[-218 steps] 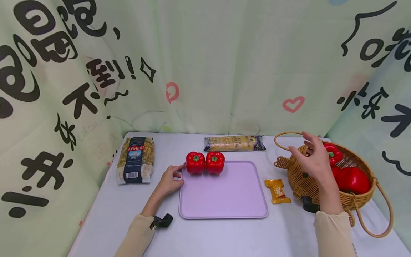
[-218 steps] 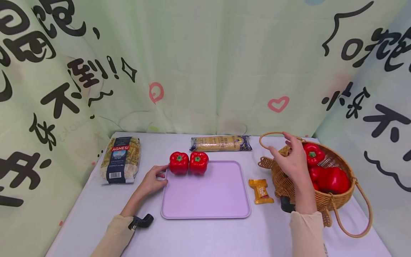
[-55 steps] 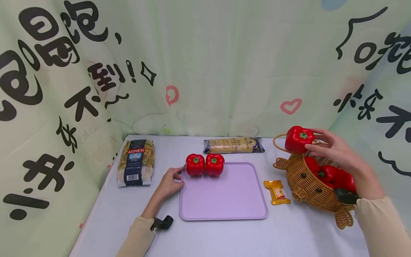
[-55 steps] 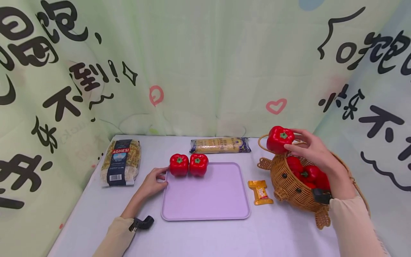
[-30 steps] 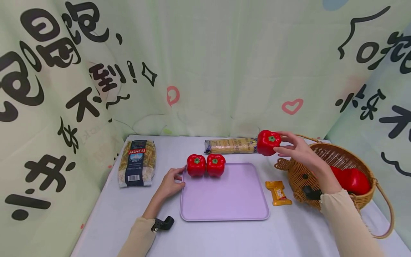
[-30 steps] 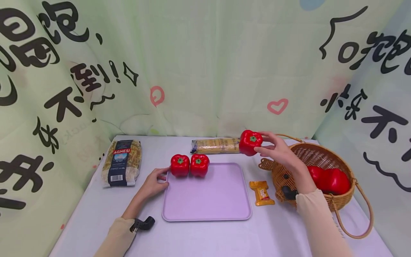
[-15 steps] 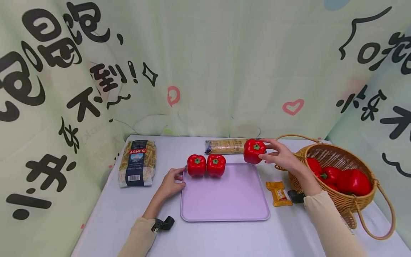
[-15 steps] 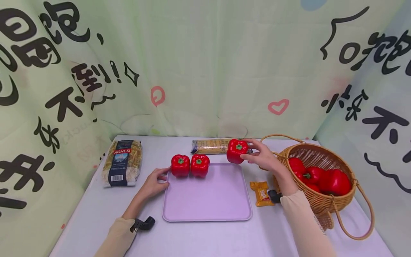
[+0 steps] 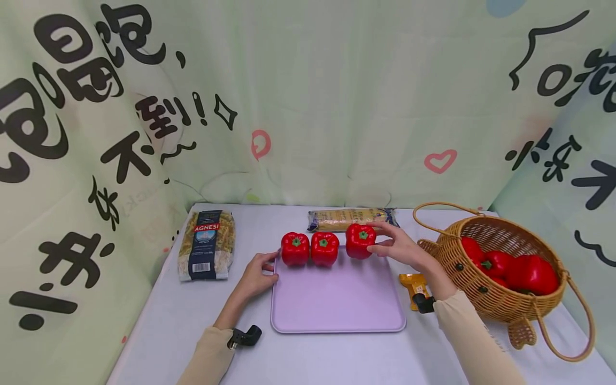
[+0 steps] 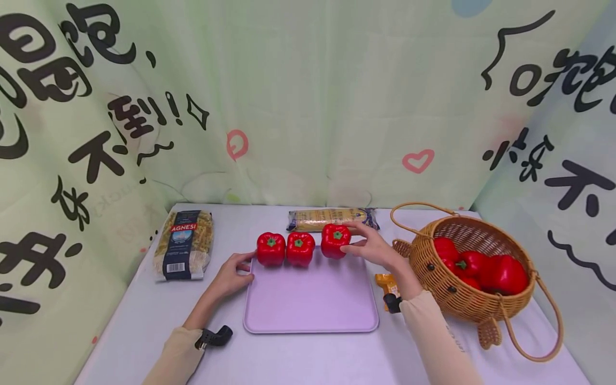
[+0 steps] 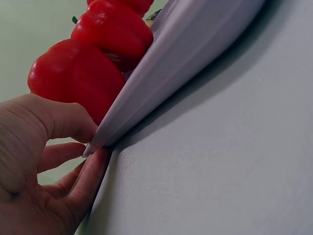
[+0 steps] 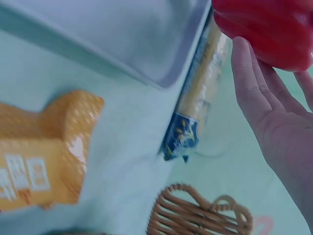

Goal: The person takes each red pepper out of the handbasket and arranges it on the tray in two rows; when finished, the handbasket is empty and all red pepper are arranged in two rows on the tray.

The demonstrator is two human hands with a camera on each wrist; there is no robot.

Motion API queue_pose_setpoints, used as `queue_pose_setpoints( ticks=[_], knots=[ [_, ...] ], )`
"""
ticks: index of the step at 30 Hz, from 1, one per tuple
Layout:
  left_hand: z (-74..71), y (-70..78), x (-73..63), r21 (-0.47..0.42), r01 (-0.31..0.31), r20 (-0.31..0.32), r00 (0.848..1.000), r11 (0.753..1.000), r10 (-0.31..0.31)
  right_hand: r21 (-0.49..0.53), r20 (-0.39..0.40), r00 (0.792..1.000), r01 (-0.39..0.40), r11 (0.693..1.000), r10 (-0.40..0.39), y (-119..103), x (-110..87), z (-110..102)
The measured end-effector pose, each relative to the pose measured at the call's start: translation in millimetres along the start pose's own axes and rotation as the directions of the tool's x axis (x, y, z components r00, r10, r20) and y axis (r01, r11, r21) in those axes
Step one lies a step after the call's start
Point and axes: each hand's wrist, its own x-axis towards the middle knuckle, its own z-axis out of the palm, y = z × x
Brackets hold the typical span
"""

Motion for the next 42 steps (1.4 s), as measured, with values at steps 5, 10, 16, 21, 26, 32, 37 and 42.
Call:
queue_pose_setpoints(
  ticks=[5, 10, 16, 21, 26, 32, 37, 42],
  knots=[
    [0.1, -0.9, 0.0, 0.011, -0.015, 0.001, 1.000, 1.000, 0.015, -0.004, 0.008, 1.000, -0.007, 1.000, 0.007, 5, -0.3, 10],
    [0.0, -0.9, -0.1, 0.011, -0.007, -0.001, 1.000, 1.000, 0.007, 0.023, 0.017, 1.000, -0.001, 1.000, 0.001, 7, -0.6, 16],
    [-0.2, -0.8, 0.0, -0.002, -0.011, -0.006, 1.000, 1.000, 0.011, 0.011, 0.027, 0.999, 0.025, 1.000, -0.026, 11, 1.6, 23],
    [-0.1, -0.1, -0.6, -0.002, -0.011, 0.001, 1.000, 1.000, 0.011, 0.004, 0.026, 0.999, 0.021, 1.000, -0.021, 9, 1.3, 27],
    [-0.2, 0.6, -1.0, -0.001, -0.001, 0.002, 1.000, 1.000, 0.001, 0.009, 0.022, 1.000, 0.008, 1.000, -0.008, 8, 1.5, 28],
    [-0.4, 0.1, -1.1, 0.001, 0.007, 0.002, 1.000, 1.000, -0.007, 0.017, 0.019, 1.000, -0.010, 1.000, 0.009, 9, 3.6, 29],
    [-0.3, -1.0, -0.7, 0.003, -0.002, 0.010, 1.000, 1.000, 0.002, 0.047, 0.022, 1.000, -0.019, 0.999, 0.018, 9, 4.2, 29],
    [-0.3, -1.0, -0.5, 0.002, -0.009, 0.012, 1.000, 1.000, 0.009, 0.053, 0.029, 0.999, -0.032, 0.998, 0.031, 8, 2.3, 28]
  ],
)
